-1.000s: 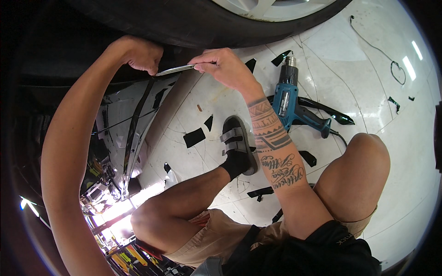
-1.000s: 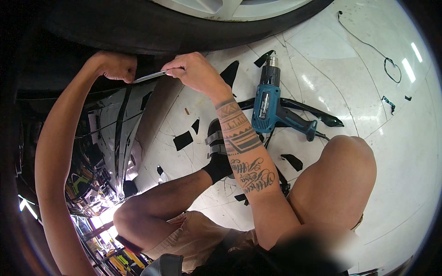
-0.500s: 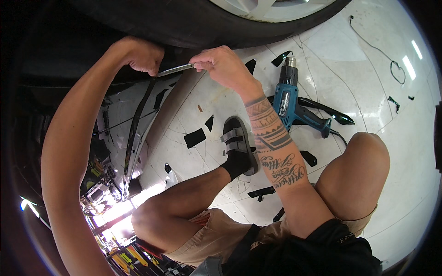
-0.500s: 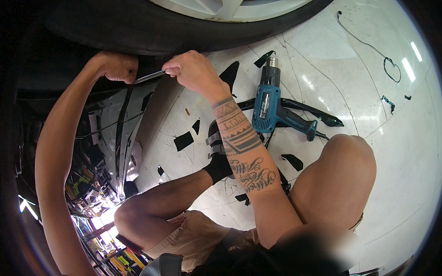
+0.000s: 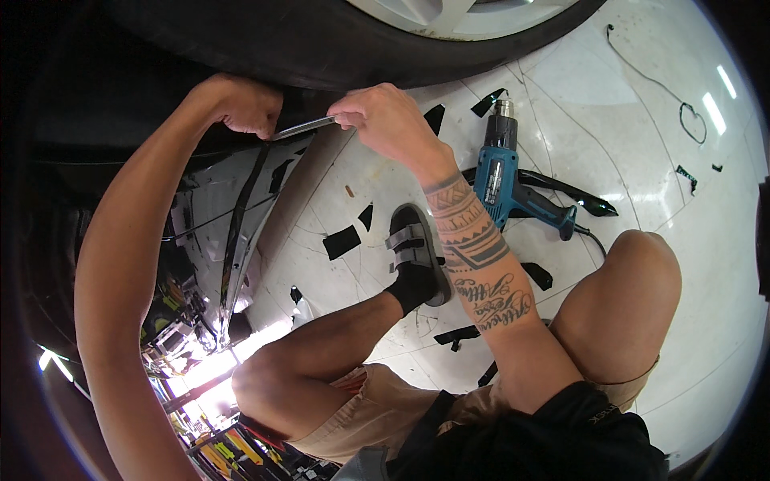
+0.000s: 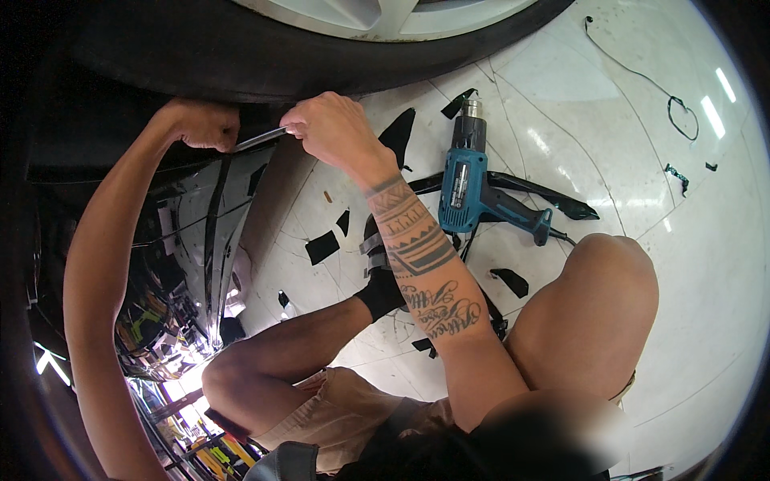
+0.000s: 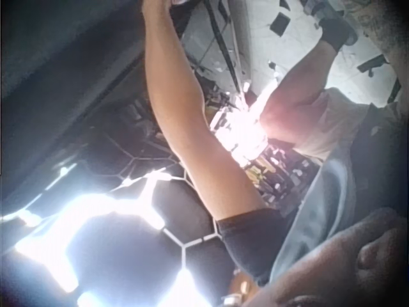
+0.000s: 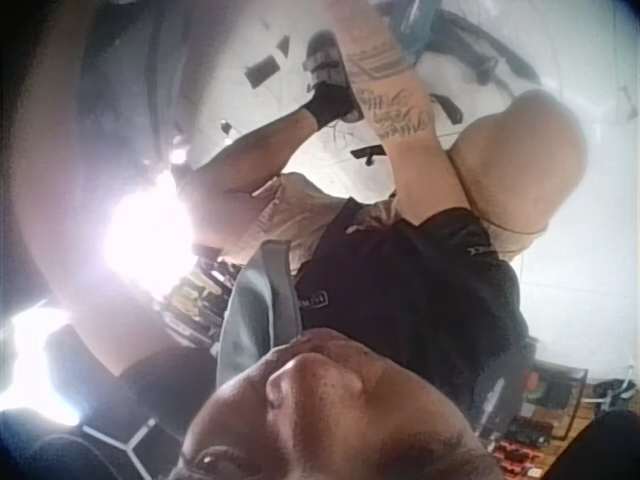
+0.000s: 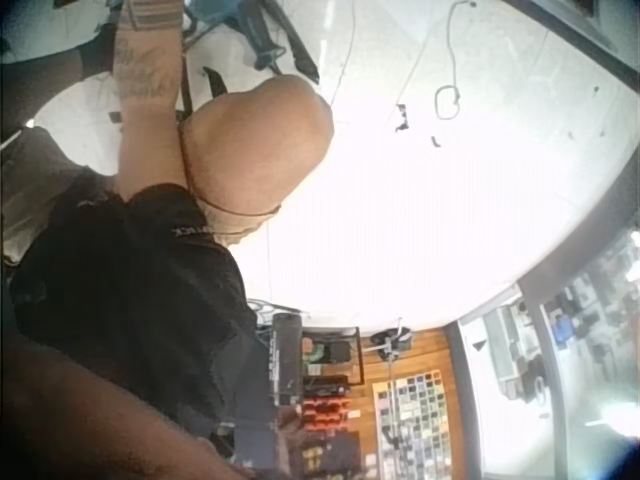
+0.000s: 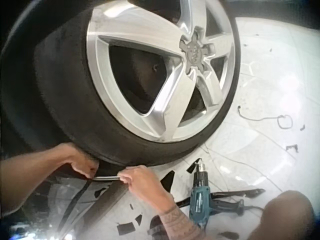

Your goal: The person applies a black vinyl wrap to the lower side panel of a dark car near the front wheel. They use a red squeegee and a metal blade to smooth the film, trim edges, and tuck the wrap into seams and crevices.

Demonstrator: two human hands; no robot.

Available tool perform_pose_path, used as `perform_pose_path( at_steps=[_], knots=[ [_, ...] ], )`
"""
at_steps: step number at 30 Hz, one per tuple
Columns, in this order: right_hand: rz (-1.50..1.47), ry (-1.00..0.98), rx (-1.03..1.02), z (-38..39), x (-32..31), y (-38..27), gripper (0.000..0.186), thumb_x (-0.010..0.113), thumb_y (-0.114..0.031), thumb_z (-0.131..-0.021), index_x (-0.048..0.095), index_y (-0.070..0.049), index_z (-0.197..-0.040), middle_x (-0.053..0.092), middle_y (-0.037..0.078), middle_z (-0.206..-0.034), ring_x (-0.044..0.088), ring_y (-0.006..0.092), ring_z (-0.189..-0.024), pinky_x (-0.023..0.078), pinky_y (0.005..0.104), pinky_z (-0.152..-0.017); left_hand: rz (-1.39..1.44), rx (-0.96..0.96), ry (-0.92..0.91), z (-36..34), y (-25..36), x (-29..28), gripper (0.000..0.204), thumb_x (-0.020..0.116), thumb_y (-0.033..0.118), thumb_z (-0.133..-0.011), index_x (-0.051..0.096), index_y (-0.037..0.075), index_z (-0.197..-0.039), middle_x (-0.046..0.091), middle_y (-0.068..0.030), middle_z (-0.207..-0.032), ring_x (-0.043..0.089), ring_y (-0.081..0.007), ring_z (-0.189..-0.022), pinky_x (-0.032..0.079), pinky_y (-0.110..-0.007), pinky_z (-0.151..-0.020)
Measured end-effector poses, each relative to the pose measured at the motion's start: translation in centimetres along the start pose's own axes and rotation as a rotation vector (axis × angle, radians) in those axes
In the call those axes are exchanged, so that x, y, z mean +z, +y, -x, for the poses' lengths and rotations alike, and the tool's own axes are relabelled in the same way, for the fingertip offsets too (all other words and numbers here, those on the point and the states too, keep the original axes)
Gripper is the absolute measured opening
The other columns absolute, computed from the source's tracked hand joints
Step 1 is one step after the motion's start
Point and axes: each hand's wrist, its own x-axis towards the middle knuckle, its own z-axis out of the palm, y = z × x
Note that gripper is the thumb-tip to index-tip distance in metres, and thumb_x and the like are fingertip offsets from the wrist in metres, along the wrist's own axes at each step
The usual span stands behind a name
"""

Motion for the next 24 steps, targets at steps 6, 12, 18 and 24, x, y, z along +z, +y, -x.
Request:
perform_pose_path(
  at_steps=[6,12,18,24],
  knots=[
    [-0.004,-0.024,-0.001,0.5,-0.2,0.2,0.024,0.059,0.003,-0.079,0.072,-0.004,-0.098,0.069,0.012,-0.08,0.066,0.0292,-0.075,0.05,0.0357,-0.068,-0.028,-0.006,0.016,-0.6,0.0,0.4,0.02,0.065,0.021,-0.075,0.073,0.003,-0.08,0.061,-0.0126,-0.063,0.055,-0.0248,-0.059,0.045,-0.039,-0.061],
    [0.033,-0.033,-0.008,0.7,-0.5,0.4,0.021,0.06,0.001,-0.082,0.072,-0.003,-0.099,0.07,0.012,-0.082,0.066,0.0275,-0.074,0.05,0.0346,-0.068,-0.028,0.009,-0.001,-0.5,0.1,0.2,0.021,0.064,0.019,-0.075,0.073,0.001,-0.08,0.061,-0.0147,-0.063,0.055,-0.0253,-0.058,0.045,-0.039,-0.061],
    [-0.147,-0.032,0.075,0.8,-0.7,0.1,0.017,0.062,-0.005,-0.088,0.072,-0.004,-0.102,0.072,0.013,-0.086,0.067,0.0238,-0.074,0.05,0.0329,-0.067,-0.038,-0.016,-0.046,0.3,0.3,0.0,0.027,0.064,0.021,-0.075,0.074,0.001,-0.091,0.067,-0.0171,-0.075,0.061,-0.0252,-0.067,0.048,-0.039,-0.066],
    [-0.147,0.015,0.112,1.0,-1.1,0.3,0.016,0.063,-0.007,-0.088,0.073,-0.004,-0.101,0.072,0.012,-0.086,0.067,0.0206,-0.07,0.05,0.0313,-0.066,0.025,-0.021,0.036,-0.2,0.2,0.2,0.029,0.066,0.022,-0.076,0.074,0.003,-0.097,0.069,-0.0158,-0.079,0.063,-0.025,-0.07,0.049,-0.037,-0.069]
  ],
)
